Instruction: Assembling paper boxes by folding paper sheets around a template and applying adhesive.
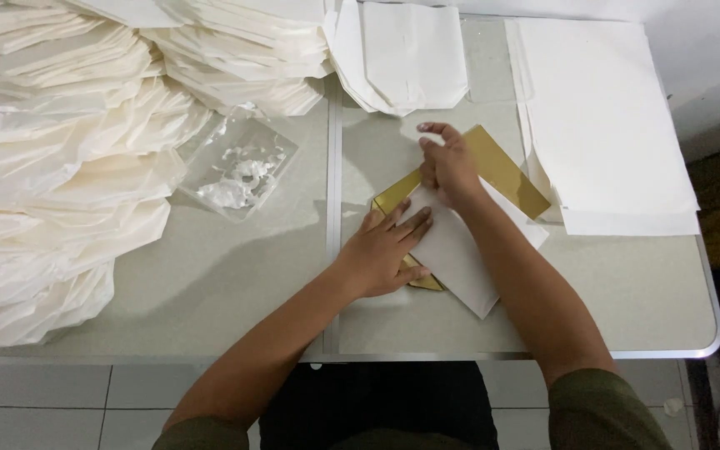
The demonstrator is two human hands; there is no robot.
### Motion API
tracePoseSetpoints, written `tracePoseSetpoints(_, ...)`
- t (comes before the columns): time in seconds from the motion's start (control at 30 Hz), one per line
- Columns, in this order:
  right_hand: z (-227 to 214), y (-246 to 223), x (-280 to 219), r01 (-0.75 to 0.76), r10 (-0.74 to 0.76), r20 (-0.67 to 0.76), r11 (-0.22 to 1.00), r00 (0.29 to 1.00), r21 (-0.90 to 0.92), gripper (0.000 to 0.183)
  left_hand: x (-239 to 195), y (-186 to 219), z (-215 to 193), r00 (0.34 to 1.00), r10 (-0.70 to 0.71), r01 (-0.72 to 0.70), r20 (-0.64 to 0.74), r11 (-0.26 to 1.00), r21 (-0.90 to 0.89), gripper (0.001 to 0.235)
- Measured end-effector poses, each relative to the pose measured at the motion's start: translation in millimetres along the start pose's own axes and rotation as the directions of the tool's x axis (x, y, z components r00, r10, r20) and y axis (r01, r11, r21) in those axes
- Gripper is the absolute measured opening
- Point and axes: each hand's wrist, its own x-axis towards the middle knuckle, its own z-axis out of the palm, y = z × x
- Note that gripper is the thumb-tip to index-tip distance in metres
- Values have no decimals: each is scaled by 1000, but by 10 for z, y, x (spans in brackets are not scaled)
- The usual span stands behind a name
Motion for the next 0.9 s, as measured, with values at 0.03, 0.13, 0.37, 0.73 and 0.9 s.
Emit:
tracePoseSetpoints(0.03,-27,-51,40,-26,26,-29,1000,999,4,26,-6,5,-25,1000,-9,9,0,1000,-8,78)
tracePoseSetpoints(0.13,-51,-144,96,-55,53,-79,998,995,-28,27,-22,26,-48,1000,-26,27,14,999,-30,76)
tracePoseSetpoints(0.37,78,-175,50,-8,-36,-138,953,990,-303,25,-33,59,-33,999,-45,44,-5,998,-48,74)
tracePoseSetpoints(0.73,50,-177,-175,201,-130,236,930,963,-308,32,-30,78,-61,999,-33,32,-23,999,-23,69)
tracePoseSetpoints(0.9,-76,-62,-7,150,-93,249,964,964,-221,33,-37,78,-57,999,-35,36,-38,999,19,67)
